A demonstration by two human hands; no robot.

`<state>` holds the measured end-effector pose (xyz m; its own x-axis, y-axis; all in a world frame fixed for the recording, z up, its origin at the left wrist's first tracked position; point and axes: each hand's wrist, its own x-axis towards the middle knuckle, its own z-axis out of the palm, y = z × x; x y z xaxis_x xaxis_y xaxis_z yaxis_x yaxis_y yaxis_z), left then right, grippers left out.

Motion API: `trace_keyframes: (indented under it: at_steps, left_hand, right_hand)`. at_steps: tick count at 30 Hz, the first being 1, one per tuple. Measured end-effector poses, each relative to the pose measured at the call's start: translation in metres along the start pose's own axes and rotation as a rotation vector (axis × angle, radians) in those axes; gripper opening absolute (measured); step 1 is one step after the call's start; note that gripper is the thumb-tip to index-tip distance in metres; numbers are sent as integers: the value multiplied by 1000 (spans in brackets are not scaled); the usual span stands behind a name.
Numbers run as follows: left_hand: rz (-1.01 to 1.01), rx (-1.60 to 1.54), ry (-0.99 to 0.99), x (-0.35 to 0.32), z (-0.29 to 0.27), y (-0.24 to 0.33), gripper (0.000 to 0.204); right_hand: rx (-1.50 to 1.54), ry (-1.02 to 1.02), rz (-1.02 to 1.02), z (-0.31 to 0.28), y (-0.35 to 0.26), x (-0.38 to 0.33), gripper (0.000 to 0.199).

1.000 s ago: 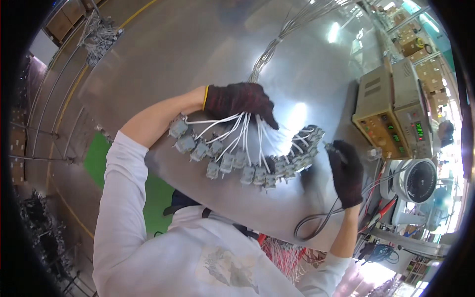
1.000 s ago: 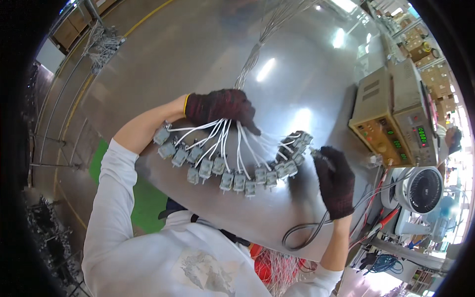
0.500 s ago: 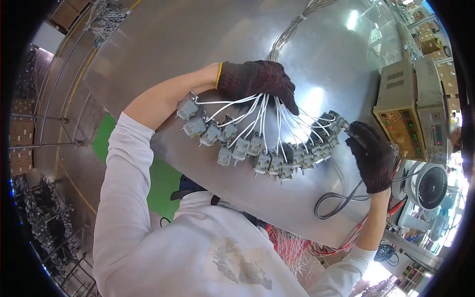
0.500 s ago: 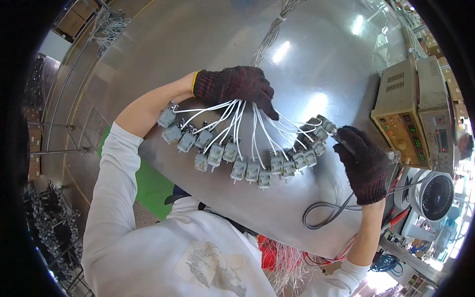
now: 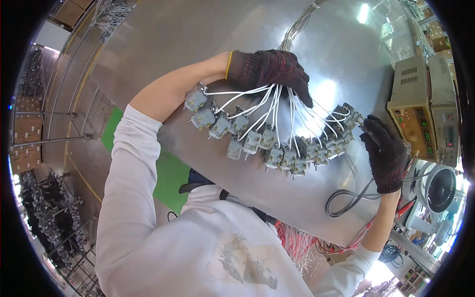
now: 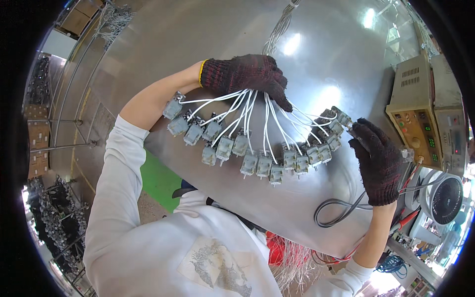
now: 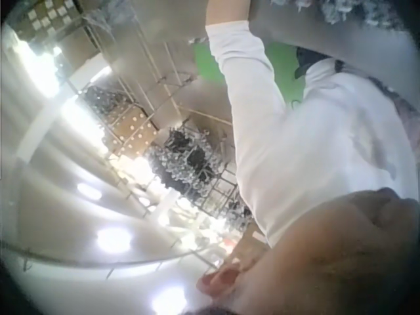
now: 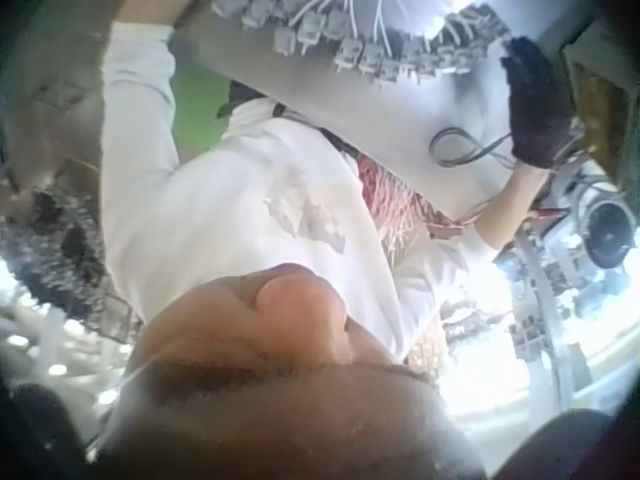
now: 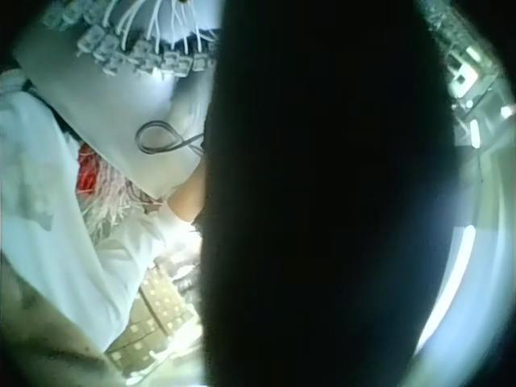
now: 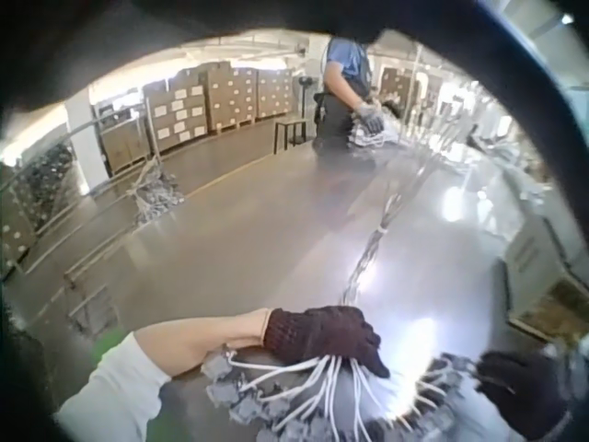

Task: Arranging bundles of wires and electronic components on a workbench.

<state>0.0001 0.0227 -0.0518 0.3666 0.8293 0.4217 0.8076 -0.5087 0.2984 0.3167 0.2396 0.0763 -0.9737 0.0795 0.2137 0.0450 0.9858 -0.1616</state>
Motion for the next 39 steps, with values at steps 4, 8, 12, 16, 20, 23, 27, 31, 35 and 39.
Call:
trace_keyframes:
  at_steps: [4, 8, 12, 16, 20, 23, 27, 31, 35, 39]
  left_hand:
    - [60, -36, 24, 6, 0, -1, 47]
    - [51, -53, 21, 4, 0, -1, 47]
    - [46, -41, 12, 2, 1, -3, 51]
    - [-15, -94, -95, -1, 2, -6, 60]
    - [61, -44, 15, 0, 4, -7, 49]
    - [46, 34, 15, 2, 3, -5, 49]
    - [18, 3, 4, 1, -2, 3, 46]
    - [-12, -100, 29, -2, -8, 9, 45]
    - [-10, -76, 7, 0, -5, 7, 54]
    - [-67, -105, -116, 1, -4, 2, 58]
  right_hand:
    - [-11, -17, -27, -1, 2, 0, 38]
    - [45, -32, 30, -2, -6, -1, 34]
    - [333, -8, 356, 0, -23, -14, 27]
    - [205, 5, 243, 12, -24, -16, 31]
    - [206, 28, 109, 14, -16, -16, 33]
    - [227, -25, 83, 12, -12, -13, 34]
    - [185, 10, 62, 12, -19, -14, 37]
    - [461, 11, 532, 12, -36, -33, 39]
    - [444, 43, 492, 16, -40, -43, 34]
    - [232, 23, 240, 13, -38, -43, 31]
